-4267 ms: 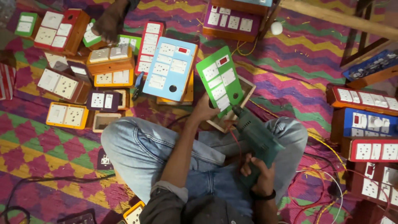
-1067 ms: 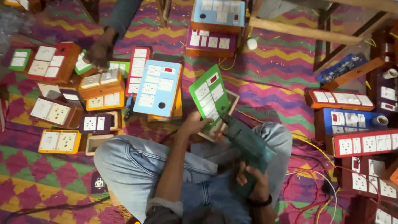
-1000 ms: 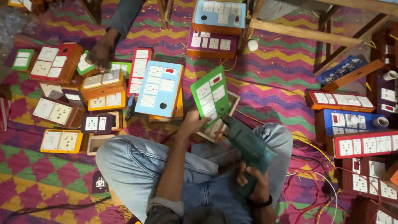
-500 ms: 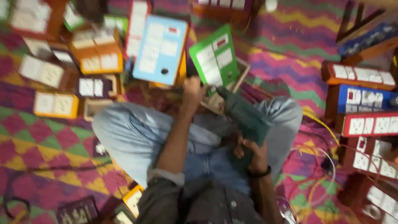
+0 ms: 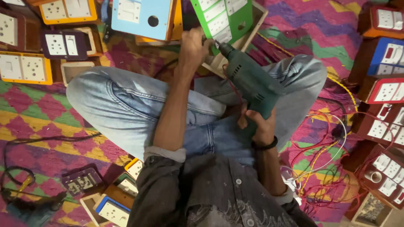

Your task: The person uses a corded electric drill to fasten screws into the wooden frames of small electrical panels. They handle multiple panels of different colors, drilling into the corners to secure the components.

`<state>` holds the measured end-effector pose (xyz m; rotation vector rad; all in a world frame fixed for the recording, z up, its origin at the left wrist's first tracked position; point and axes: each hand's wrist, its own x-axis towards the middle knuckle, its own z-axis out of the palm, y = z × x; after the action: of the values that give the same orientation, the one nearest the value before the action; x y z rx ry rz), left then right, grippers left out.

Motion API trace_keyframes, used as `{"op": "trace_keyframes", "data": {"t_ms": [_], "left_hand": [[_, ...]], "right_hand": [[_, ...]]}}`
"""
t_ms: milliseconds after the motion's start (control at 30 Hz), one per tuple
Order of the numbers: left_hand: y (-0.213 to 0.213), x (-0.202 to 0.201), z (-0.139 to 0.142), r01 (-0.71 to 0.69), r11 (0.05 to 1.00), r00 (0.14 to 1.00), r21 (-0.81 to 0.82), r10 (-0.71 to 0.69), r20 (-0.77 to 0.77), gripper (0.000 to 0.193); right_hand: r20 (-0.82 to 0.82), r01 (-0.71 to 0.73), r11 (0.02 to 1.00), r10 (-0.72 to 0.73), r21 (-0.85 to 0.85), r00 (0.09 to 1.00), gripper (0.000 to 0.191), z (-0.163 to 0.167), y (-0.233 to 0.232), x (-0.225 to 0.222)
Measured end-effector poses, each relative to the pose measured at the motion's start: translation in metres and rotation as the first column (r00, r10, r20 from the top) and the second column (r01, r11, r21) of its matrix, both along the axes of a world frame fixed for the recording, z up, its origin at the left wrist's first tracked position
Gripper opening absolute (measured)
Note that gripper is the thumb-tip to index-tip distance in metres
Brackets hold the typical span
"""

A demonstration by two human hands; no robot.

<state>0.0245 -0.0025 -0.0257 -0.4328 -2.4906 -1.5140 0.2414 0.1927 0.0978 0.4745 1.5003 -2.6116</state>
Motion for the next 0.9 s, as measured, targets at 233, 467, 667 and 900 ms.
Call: {"op": "trace_keyframes", "data": {"t_ms": [233, 467, 667, 900], "left_hand": [[0.001, 0.002, 0.013, 0.023, 0.999, 1.000, -0.023, -0.023, 0.019, 0.024], [0.003, 0.003, 0.017, -0.005, 0.998, 0.994, 0.060, -0.001, 0.108, 0.024], [0.007, 0.009, 0.017, -0.156, 0.962, 0.970, -0.226, 0.105, -0.219, 0.054], [0.018, 0.019, 0.020, -0.185, 0.980, 0.983, -0.070, 0.184, -0.025, 0.042]], "right_hand": [[-0.013, 0.033, 0.994, -0.032, 0.104, 0.999, 0.033, -0.013, -0.004, 0.006], [-0.024, 0.024, 0.995, -0.022, 0.098, 0.999, 0.036, -0.015, -0.004, 0.008], [-0.041, 0.039, 0.963, -0.052, -0.267, 0.998, 0.029, -0.019, 0.012, 0.012], [-0.041, 0.063, 0.972, -0.075, -0.225, 0.996, 0.032, -0.025, 0.014, 0.013]]}}
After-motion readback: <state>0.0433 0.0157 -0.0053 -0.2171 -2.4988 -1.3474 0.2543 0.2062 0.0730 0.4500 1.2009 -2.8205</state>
